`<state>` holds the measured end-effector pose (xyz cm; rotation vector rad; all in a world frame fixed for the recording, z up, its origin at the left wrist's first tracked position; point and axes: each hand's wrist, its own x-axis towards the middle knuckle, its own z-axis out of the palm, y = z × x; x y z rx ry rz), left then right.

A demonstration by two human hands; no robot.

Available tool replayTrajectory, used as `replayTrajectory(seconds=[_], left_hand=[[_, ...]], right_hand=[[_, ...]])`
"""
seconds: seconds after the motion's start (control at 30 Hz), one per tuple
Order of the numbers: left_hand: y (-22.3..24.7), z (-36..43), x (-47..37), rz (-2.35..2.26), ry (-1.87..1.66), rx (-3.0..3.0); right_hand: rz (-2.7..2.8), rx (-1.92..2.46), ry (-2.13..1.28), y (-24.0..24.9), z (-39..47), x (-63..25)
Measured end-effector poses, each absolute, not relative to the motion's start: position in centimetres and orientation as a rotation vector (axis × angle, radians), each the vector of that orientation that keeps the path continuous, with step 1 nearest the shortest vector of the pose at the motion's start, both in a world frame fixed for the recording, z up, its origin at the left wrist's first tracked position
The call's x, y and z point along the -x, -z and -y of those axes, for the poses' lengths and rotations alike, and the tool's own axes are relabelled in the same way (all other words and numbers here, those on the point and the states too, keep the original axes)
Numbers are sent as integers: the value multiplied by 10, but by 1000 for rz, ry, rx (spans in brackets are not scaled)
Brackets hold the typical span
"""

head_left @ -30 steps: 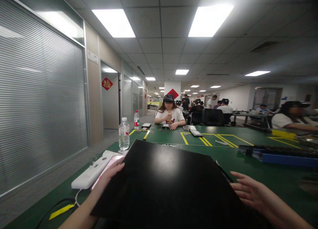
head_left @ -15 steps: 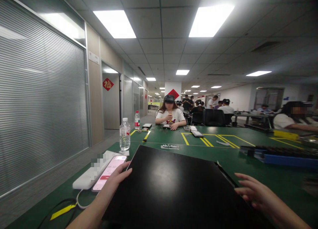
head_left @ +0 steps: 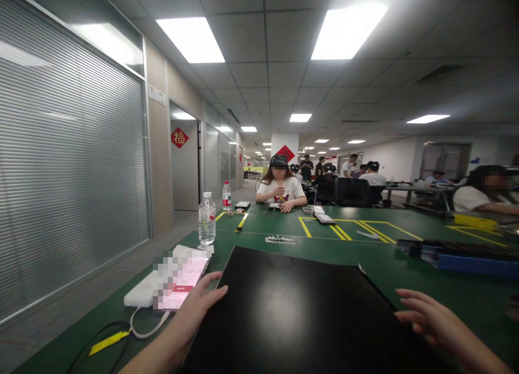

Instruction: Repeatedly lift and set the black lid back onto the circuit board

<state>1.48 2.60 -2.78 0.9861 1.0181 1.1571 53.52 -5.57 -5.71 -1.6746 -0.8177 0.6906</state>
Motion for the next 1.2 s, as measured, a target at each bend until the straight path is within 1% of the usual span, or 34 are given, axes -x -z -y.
replayTrajectory(seconds=[0.2,0.4,0.63,0.97,1.2], left_hand=[[36,-25,-17,-969,-1071,-1023],[40,-25,-17,-937,-1055,-1030],[36,-26,-14,-1050,-1011,-1084],[50,-33,-15,-926,-1020,-1038],[49,-32,-15,-923,-998,-983]], right_hand=[[811,1737,-713,48,58,-536],[861,1764,-676,51,57,-541],[920,1825,-593,55,52,-544],[1020,1896,-491,48,52,-526],[1199,2086,-355,47,52,-529]])
